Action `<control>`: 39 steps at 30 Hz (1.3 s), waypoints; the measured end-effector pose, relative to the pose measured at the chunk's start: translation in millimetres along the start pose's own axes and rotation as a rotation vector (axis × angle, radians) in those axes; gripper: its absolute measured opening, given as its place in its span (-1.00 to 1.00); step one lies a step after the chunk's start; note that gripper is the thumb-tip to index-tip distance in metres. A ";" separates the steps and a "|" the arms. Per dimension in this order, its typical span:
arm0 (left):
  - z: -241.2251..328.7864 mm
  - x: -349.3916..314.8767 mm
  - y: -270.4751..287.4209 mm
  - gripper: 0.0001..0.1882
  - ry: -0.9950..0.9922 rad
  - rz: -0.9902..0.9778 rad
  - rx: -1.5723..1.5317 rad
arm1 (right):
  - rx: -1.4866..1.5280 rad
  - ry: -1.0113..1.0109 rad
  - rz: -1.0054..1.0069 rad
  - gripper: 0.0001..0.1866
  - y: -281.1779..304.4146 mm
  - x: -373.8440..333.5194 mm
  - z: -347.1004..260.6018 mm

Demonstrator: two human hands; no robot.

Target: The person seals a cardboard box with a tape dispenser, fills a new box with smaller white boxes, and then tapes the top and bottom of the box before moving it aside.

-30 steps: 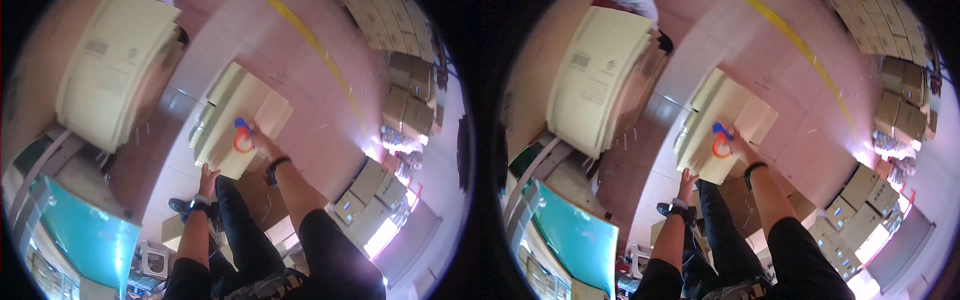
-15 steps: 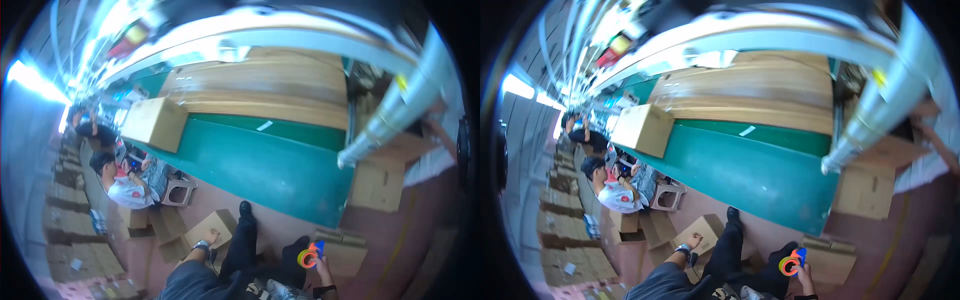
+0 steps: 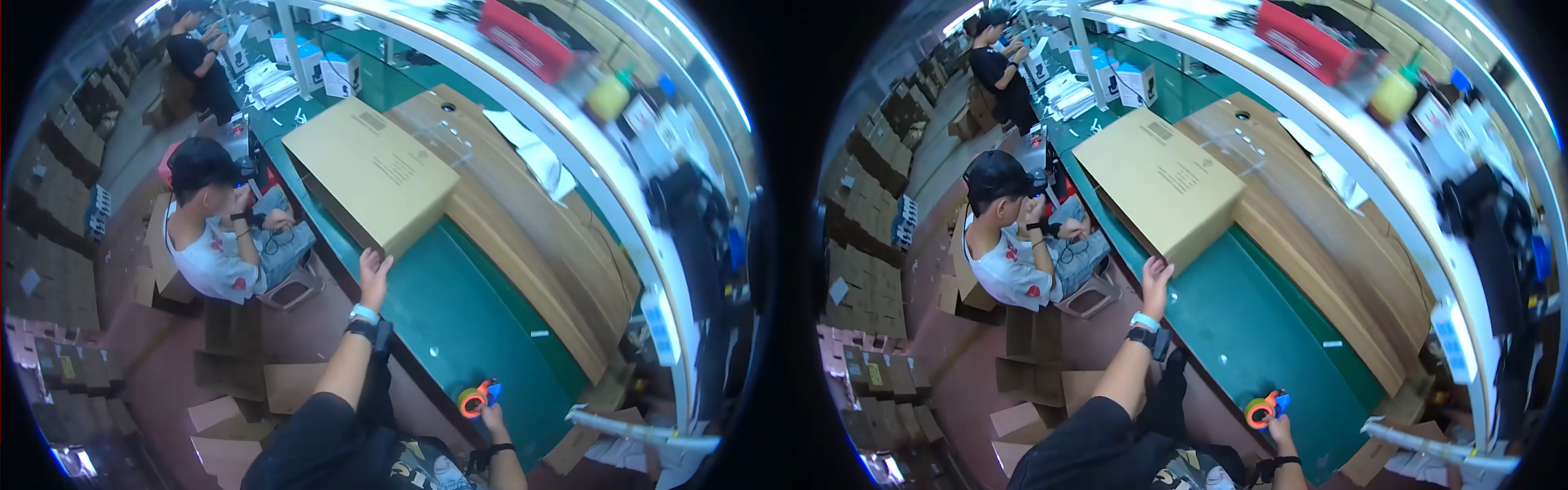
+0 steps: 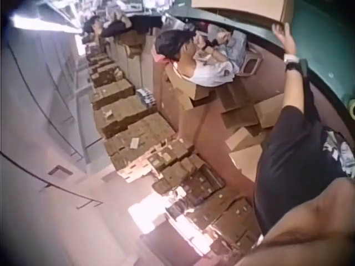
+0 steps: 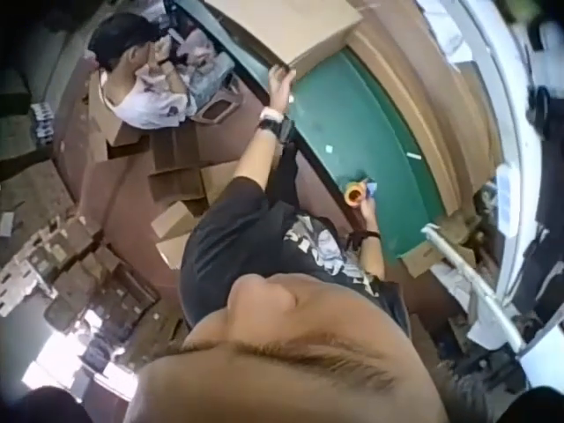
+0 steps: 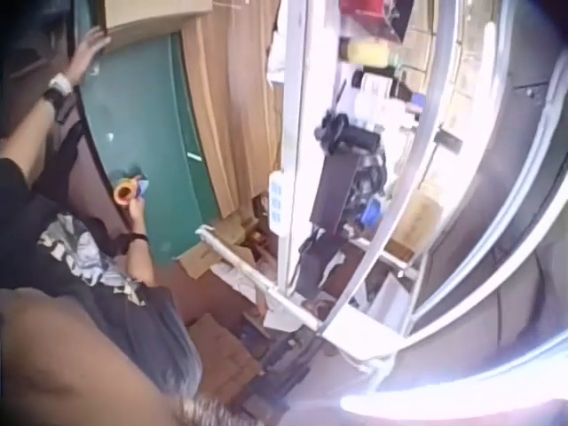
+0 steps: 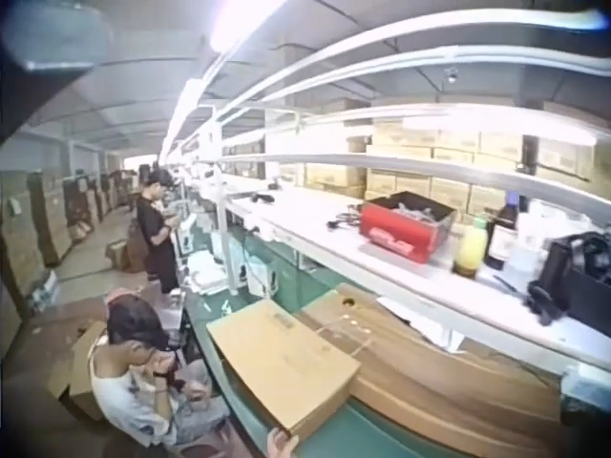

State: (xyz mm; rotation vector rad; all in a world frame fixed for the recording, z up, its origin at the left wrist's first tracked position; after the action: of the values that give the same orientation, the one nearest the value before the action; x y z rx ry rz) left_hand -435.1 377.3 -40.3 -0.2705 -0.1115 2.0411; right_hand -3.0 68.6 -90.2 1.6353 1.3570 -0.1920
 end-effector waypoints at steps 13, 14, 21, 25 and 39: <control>144.1 76.3 -80.3 -0.64 -0.263 0.162 0.372 | -0.175 0.006 -0.254 -0.55 -66.7 16.9 -133.9; 142.1 76.1 -80.6 -0.66 -0.272 0.158 0.377 | -0.166 0.000 -0.247 -0.53 -63.9 19.0 -134.4; 81.7 52.8 44.9 -0.42 -0.106 0.262 0.444 | -0.143 0.116 -0.054 -0.45 -61.5 59.0 -105.5; 115.4 28.6 14.4 -0.35 -0.290 0.176 0.642 | -0.029 0.062 0.054 -0.58 -44.5 76.7 -66.1; -80.7 -48.4 -117.1 0.45 0.246 -0.800 1.744 | 0.060 -0.034 0.312 -0.46 -39.5 64.7 -34.5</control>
State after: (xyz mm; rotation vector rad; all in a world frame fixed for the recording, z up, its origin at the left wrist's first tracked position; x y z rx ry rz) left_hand -293.2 386.3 -88.9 0.5515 1.3965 0.7426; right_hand -26.7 134.0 -136.0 1.8609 1.0622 -0.0752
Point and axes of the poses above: each hand's wrist, its own x-axis towards the middle knuckle, its own y-axis out of the back of the hand, z = x × y, the point moved 5 cm from there along x, towards the middle knuckle
